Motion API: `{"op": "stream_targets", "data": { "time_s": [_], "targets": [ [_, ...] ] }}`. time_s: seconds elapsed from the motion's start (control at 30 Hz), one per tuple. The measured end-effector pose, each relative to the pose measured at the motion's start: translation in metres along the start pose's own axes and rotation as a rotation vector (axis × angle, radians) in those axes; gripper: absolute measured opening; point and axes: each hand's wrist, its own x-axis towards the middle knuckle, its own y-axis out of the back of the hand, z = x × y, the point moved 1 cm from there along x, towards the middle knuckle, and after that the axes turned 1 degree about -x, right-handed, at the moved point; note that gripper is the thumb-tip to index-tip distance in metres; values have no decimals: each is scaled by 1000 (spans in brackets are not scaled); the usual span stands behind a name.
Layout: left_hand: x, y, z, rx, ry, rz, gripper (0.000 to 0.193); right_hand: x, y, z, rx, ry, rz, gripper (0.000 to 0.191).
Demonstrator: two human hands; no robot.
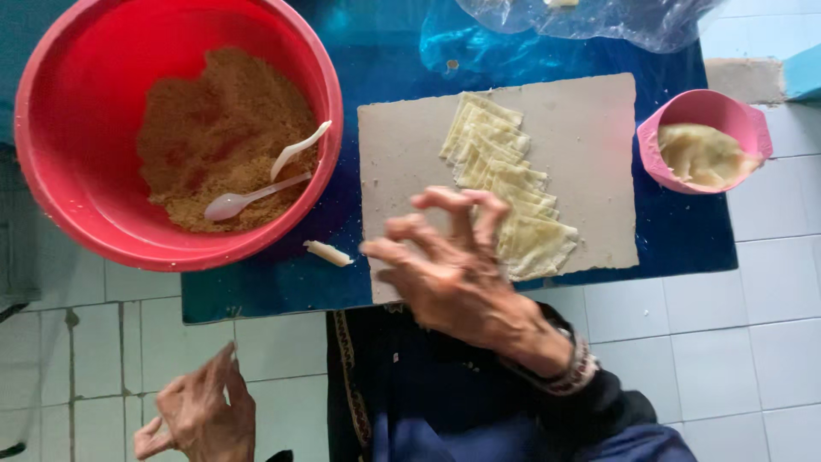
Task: The person pinches pieces from a block of dough, flattens each piece into a thin square by hand, and arranges the flattened wrappers in a row on a board. They then scoop brown sugar filling from a red bowl with a spoon and place it onto a wrapper.
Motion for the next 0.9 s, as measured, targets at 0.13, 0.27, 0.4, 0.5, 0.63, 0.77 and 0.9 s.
{"op": "stream_targets", "data": {
  "time_s": [0.13, 0.27, 0.4, 0.5, 0.63, 0.77, 0.9],
  "targets": [
    [-15, -1, -8, 353, -99, -96, 39, -50, 64, 39, -144, -135, -82, 28],
    [-2, 26, 19, 114, -50, -37, 38, -78, 82, 54, -243, -175, -146, 33],
    [22, 55, 86, -242, -72, 73, 41, -87, 78, 62, -231, -153, -116, 24],
    [37, 67, 153, -574, -379, 179, 34, -87, 75, 69, -185, -172, -118, 19],
    [58, 69, 223, -660, -675, 141, 39, -86, 78, 71, -117, -166, -139, 23],
    [73, 57, 259, -614, -727, 125, 41, -85, 77, 70, -166, -114, -106, 20],
    [76, 46, 265, -619, -723, 76, 45, -84, 75, 75, -129, -136, -148, 20]
  ]
}}
